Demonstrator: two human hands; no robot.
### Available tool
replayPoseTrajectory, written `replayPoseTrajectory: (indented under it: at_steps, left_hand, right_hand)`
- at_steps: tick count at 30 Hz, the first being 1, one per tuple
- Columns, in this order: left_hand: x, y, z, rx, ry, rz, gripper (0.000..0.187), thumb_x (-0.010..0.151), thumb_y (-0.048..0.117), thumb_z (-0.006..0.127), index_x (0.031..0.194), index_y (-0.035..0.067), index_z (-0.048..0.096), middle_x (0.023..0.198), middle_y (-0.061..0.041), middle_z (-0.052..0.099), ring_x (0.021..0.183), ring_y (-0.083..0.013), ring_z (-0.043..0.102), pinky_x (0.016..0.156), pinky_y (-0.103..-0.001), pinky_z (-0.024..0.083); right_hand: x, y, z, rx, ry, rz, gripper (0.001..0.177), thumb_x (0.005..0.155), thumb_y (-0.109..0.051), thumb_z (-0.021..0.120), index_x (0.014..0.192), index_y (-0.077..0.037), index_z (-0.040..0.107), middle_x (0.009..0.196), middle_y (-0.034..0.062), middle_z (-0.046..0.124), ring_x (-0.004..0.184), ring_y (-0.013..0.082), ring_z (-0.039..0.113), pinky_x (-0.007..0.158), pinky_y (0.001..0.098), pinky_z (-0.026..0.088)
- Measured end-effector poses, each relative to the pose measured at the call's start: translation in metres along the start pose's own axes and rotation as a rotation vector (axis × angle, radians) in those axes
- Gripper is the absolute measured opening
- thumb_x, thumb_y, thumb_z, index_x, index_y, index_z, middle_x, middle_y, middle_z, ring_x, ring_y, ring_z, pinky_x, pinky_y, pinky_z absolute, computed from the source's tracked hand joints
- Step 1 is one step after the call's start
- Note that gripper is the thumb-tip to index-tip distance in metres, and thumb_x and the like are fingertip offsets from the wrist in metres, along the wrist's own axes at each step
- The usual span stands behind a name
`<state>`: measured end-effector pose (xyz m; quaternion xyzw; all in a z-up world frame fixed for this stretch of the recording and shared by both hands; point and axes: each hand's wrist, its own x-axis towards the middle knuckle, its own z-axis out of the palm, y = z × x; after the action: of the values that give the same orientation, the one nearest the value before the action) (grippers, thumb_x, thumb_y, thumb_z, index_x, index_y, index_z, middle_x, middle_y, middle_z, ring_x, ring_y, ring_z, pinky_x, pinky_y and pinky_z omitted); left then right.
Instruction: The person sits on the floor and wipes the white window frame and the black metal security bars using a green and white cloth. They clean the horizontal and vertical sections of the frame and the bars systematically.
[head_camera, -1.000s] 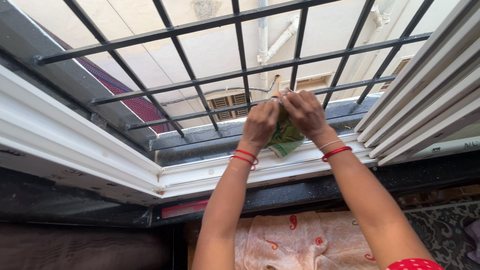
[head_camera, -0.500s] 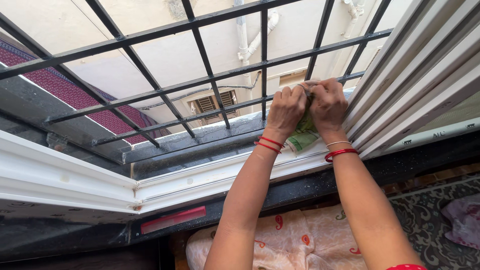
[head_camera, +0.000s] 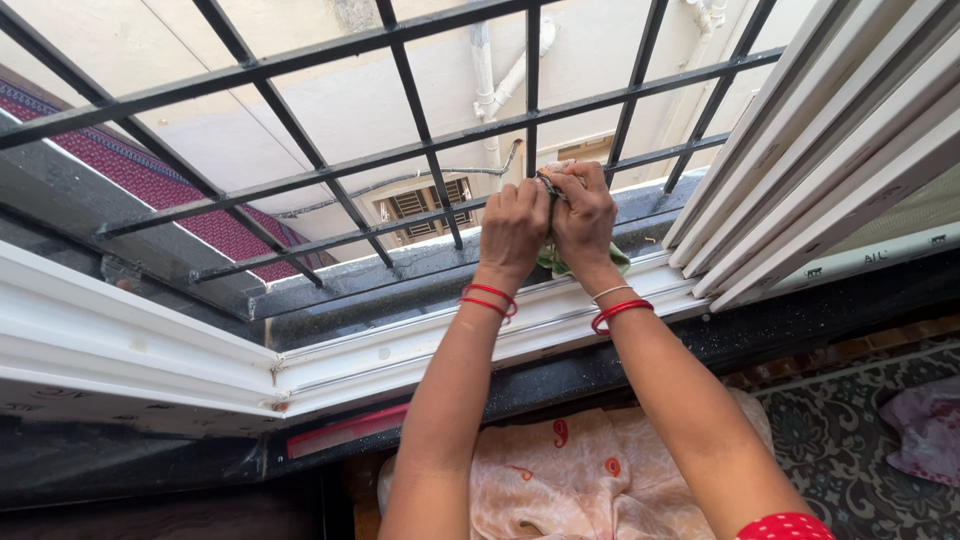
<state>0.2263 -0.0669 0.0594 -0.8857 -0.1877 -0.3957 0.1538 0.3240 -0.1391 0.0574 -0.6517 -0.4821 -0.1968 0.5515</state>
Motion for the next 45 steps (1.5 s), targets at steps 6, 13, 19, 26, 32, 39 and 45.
replayPoseTrajectory:
  at_steps: [6,13,19,26,32,39,45]
  left_hand:
    - [-0.002,0.003,0.012,-0.026,-0.018,0.022,0.016,0.086,0.007,0.064,0.099,0.000,0.068,0.094,-0.008,0.061,0.083,-0.0217,0.061,0.069,-0.035,0.050]
    - [0.032,0.050,0.021,-0.261,0.046,0.093,0.034,0.086,0.007,0.063,0.119,-0.004,0.067,0.100,-0.009,0.062,0.087,-0.0223,0.061,0.076,-0.034,0.054]
    - [0.075,0.076,0.053,-0.300,0.000,0.300,0.033,0.089,0.011,0.064,0.120,0.000,0.067,0.112,-0.008,0.065,0.089,-0.0211,0.062,0.076,-0.033,0.053]
    - [0.113,0.096,0.101,0.051,0.058,0.311,0.024,0.094,0.027,0.063,0.104,0.011,0.077,0.134,-0.010,0.058,0.144,-0.0289,0.044,0.121,-0.056,0.012]
    - [0.113,0.095,0.088,0.325,-0.007,0.204,0.019,0.087,0.028,0.064,0.081,0.020,0.080,0.144,0.003,0.055,0.156,-0.0249,0.019,0.125,-0.055,-0.022]
    - [0.088,0.085,0.066,0.118,-0.108,0.230,0.028,0.084,0.031,0.063,0.099,0.013,0.079,0.131,-0.007,0.057,0.154,-0.0306,0.023,0.128,-0.055,-0.009]
    - [0.040,0.064,0.054,0.052,0.061,0.203,0.021,0.093,0.019,0.065,0.110,0.010,0.073,0.130,-0.005,0.060,0.142,-0.0279,0.042,0.127,-0.054,0.017]
  right_hand:
    - [-0.001,0.014,-0.012,-0.092,-0.070,-0.021,0.023,0.088,0.003,0.066,0.104,-0.010,0.077,0.107,0.0074,0.068,0.088,0.0266,0.071,0.073,0.0384,0.058]
    - [-0.014,0.076,-0.032,-0.080,0.265,0.192,0.024,0.096,-0.004,0.065,0.119,-0.004,0.071,0.129,0.0113,0.064,0.122,0.0279,0.063,0.102,0.0389,0.056]
    - [-0.029,0.100,-0.021,0.650,0.349,0.470,0.061,0.107,-0.023,0.062,0.158,-0.005,0.032,0.170,0.0105,0.025,0.154,0.0260,0.035,0.128,0.0398,0.036]
    - [0.000,0.120,-0.021,1.235,0.386,0.578,0.070,0.109,-0.024,0.044,0.166,-0.017,0.005,0.165,0.0093,0.033,0.148,0.0235,0.043,0.125,0.0369,0.038]
    - [0.008,0.114,-0.025,1.226,0.366,0.750,0.060,0.112,-0.010,0.035,0.163,-0.017,0.004,0.146,0.0150,0.044,0.128,0.0228,0.051,0.113,0.0359,0.047]
    - [0.007,0.093,-0.036,1.241,0.325,0.798,0.065,0.098,0.005,0.034,0.161,-0.005,0.024,0.156,0.0169,0.044,0.132,0.0232,0.058,0.110,0.0354,0.053]
    - [-0.020,0.099,-0.030,1.010,0.153,0.836,0.046,0.100,-0.001,0.046,0.145,0.006,0.055,0.132,0.0145,0.068,0.116,0.0190,0.068,0.102,0.0294,0.056]
